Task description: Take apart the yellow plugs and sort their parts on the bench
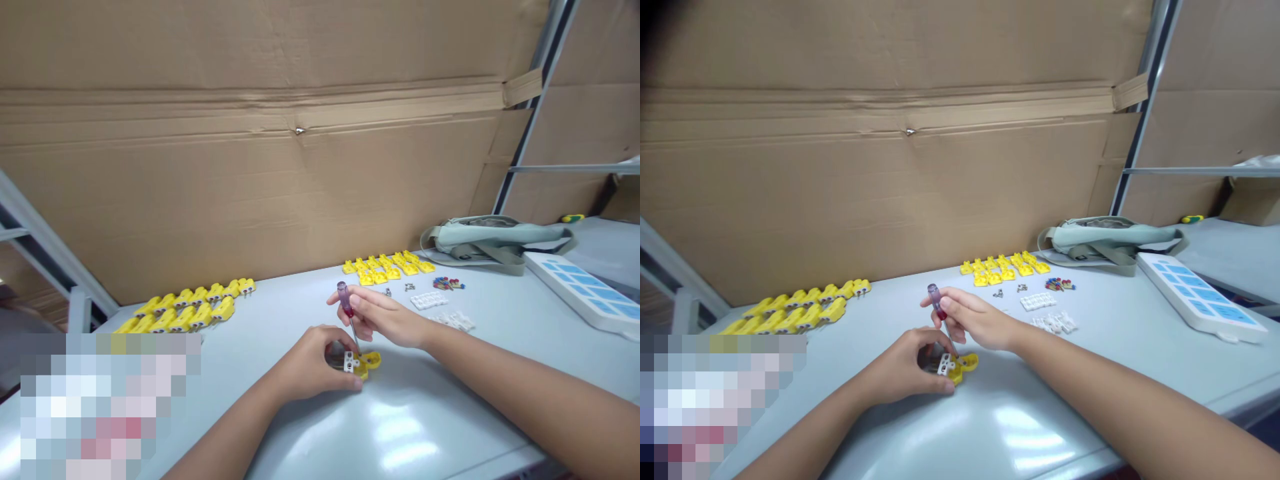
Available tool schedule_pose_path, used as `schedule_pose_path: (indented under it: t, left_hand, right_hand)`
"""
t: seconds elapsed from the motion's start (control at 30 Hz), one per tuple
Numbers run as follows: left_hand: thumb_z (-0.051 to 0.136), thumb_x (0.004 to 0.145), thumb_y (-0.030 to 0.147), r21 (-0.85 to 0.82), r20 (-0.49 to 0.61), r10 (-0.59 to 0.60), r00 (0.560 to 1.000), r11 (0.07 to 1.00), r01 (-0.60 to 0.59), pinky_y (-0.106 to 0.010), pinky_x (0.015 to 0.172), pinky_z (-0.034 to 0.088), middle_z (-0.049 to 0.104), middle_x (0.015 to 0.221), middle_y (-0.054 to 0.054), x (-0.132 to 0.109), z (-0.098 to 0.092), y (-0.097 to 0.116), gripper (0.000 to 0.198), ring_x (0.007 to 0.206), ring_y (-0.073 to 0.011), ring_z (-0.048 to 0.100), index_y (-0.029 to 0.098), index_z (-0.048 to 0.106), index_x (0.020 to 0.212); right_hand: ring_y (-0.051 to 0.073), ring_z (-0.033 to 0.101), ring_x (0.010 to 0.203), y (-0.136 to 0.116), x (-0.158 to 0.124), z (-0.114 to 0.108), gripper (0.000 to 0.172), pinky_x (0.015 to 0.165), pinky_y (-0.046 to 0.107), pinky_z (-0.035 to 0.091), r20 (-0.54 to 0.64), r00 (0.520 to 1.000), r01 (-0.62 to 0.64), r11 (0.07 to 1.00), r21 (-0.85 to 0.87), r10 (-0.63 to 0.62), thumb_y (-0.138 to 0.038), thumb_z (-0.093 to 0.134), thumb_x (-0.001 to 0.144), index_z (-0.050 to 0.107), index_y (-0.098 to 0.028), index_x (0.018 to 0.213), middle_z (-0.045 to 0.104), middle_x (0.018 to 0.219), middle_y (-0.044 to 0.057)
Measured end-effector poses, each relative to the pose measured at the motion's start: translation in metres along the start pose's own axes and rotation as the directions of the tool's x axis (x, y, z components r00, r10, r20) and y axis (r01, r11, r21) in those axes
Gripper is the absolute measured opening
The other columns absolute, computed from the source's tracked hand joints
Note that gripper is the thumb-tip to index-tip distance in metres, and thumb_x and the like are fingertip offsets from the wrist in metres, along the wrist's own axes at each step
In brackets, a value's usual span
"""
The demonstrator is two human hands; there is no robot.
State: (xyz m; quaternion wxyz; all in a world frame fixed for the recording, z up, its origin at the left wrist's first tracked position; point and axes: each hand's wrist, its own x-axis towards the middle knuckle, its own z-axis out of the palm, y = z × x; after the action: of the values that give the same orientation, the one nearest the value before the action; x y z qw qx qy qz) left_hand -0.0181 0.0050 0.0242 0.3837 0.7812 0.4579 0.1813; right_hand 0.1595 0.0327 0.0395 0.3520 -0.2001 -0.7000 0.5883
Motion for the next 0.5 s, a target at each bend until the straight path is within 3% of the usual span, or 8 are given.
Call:
schedule_pose_path:
  t: [0.13, 0.23, 0.37, 0.5]
  left_hand:
    - [0.075, 0.056, 0.034, 0.04, -0.037, 0.025, 0.999, 0.999, -0.023, -0.022, 0.058, 0.036, 0.054, 0.075, 0.002, -0.001, -0.001, -0.003, 0.035, 0.063, -0.0119, 0.044, 0.018, 0.064, 0.085]
    - [0.075, 0.056, 0.034, 0.077, -0.044, 0.045, 0.998, 0.996, -0.041, -0.022, 0.057, 0.037, 0.055, 0.077, 0.001, -0.001, -0.002, -0.005, 0.034, 0.063, -0.0117, 0.043, 0.019, 0.064, 0.084]
    - [0.073, 0.059, 0.034, 0.07, -0.025, 0.038, 0.999, 0.997, -0.036, -0.023, 0.056, 0.036, 0.057, 0.075, 0.001, -0.001, -0.003, -0.007, 0.033, 0.061, -0.0116, 0.044, 0.018, 0.062, 0.086]
    - [0.073, 0.058, 0.036, 0.084, -0.03, 0.044, 0.999, 0.996, -0.041, -0.024, 0.059, 0.038, 0.06, 0.083, -0.001, 0.0, -0.004, -0.007, 0.038, 0.066, -0.013, 0.046, 0.017, 0.064, 0.09]
  right_hand:
    - [0.005, 0.041, 0.047, 0.009, 0.001, 0.002, 0.033, 0.045, 0.019, 0.034, -0.101, 0.995, -0.007, 0.997, 0.081, 0.015, -0.042, 0.067, 0.071, 0.047, -0.019, 0.083, 0.05, 0.066, -0.005]
    - [0.005, 0.042, 0.047, 0.012, 0.002, 0.0, 0.032, 0.043, 0.018, 0.033, -0.18, 0.984, 0.01, 0.999, 0.043, -0.002, -0.038, 0.072, 0.066, 0.048, -0.018, 0.073, 0.05, 0.06, -0.006]
    - [0.006, 0.045, 0.048, 0.01, 0.002, -0.002, 0.027, 0.046, 0.02, 0.038, -0.056, 0.998, 0.002, 1.0, -0.023, -0.003, -0.041, 0.062, 0.075, 0.06, -0.018, 0.088, 0.053, 0.06, -0.005]
    - [0.009, 0.054, 0.053, 0.01, 0.003, -0.001, 0.036, 0.048, 0.022, 0.044, -0.015, 1.0, -0.011, 0.999, 0.044, 0.012, -0.045, 0.051, 0.082, 0.055, -0.018, 0.105, 0.058, 0.063, -0.003]
